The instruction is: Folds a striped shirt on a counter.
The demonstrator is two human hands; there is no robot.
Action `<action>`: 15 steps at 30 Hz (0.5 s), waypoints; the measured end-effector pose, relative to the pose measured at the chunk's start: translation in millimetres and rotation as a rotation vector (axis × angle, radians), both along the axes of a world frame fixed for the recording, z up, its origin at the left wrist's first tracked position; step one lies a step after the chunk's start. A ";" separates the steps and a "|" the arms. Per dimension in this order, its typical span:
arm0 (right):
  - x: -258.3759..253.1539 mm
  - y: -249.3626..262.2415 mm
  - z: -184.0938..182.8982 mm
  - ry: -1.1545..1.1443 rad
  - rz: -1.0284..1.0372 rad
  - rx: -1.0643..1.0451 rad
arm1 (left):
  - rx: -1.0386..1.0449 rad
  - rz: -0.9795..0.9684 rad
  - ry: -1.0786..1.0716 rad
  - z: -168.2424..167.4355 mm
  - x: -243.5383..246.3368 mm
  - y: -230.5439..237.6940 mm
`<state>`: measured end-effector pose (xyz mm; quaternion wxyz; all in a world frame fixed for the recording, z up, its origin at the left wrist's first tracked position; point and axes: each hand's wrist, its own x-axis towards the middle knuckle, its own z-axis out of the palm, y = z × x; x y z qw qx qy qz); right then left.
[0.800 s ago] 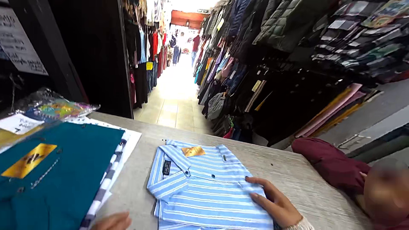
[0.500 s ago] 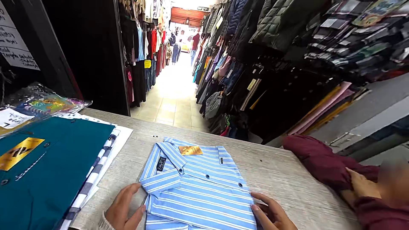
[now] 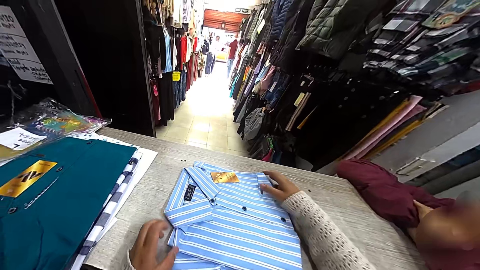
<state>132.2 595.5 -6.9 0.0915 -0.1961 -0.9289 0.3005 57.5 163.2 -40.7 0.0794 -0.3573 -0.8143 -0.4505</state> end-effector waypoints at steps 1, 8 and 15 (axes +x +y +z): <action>-13.9 0.3 -7.2 0.016 0.001 0.009 | -0.023 -0.022 0.024 -2.1 5.4 -3.3; -35.0 -20.4 -3.4 -0.092 0.097 0.034 | -0.134 -0.006 0.276 -9.6 -0.1 0.7; -11.8 -33.2 39.9 -0.384 0.226 -0.203 | -0.556 0.247 -0.362 65.5 -82.3 35.9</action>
